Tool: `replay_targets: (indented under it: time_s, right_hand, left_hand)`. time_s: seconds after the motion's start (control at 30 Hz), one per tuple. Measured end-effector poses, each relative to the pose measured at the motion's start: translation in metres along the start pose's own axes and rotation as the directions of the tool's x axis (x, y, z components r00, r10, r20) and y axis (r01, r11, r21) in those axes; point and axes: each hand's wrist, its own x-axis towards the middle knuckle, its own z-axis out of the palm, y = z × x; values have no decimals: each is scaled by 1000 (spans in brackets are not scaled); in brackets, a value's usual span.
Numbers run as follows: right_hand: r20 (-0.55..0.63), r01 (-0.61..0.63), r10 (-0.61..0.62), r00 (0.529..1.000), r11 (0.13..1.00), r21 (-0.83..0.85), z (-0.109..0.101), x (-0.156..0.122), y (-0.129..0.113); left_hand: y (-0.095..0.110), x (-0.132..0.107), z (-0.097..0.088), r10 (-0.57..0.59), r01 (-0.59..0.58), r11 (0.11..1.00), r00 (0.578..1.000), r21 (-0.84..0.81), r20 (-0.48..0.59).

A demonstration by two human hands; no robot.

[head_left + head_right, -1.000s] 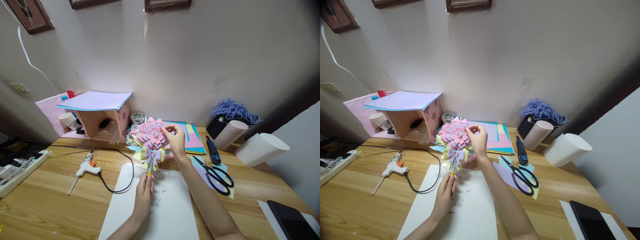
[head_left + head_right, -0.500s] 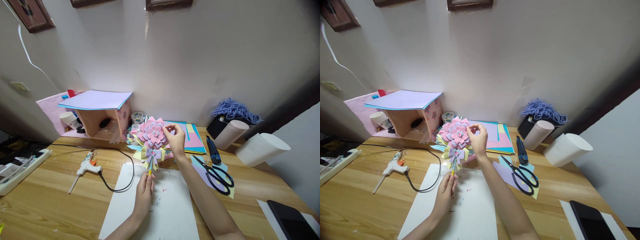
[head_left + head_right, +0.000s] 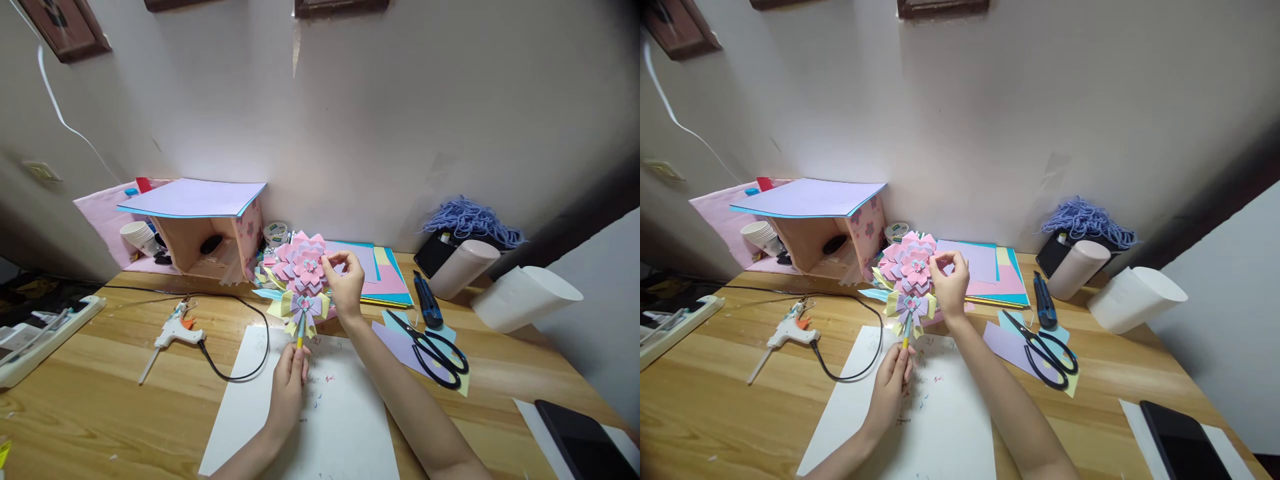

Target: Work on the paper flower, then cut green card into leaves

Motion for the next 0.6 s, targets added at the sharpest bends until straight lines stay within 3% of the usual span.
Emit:
replay_targets:
  time_s: [0.6]
  right_hand:
    - [-28,58,-62,998,990,-127,-1,-1,-1]
  left_hand:
    - [0,1,0,-3,4,1000,1000,-6,2]
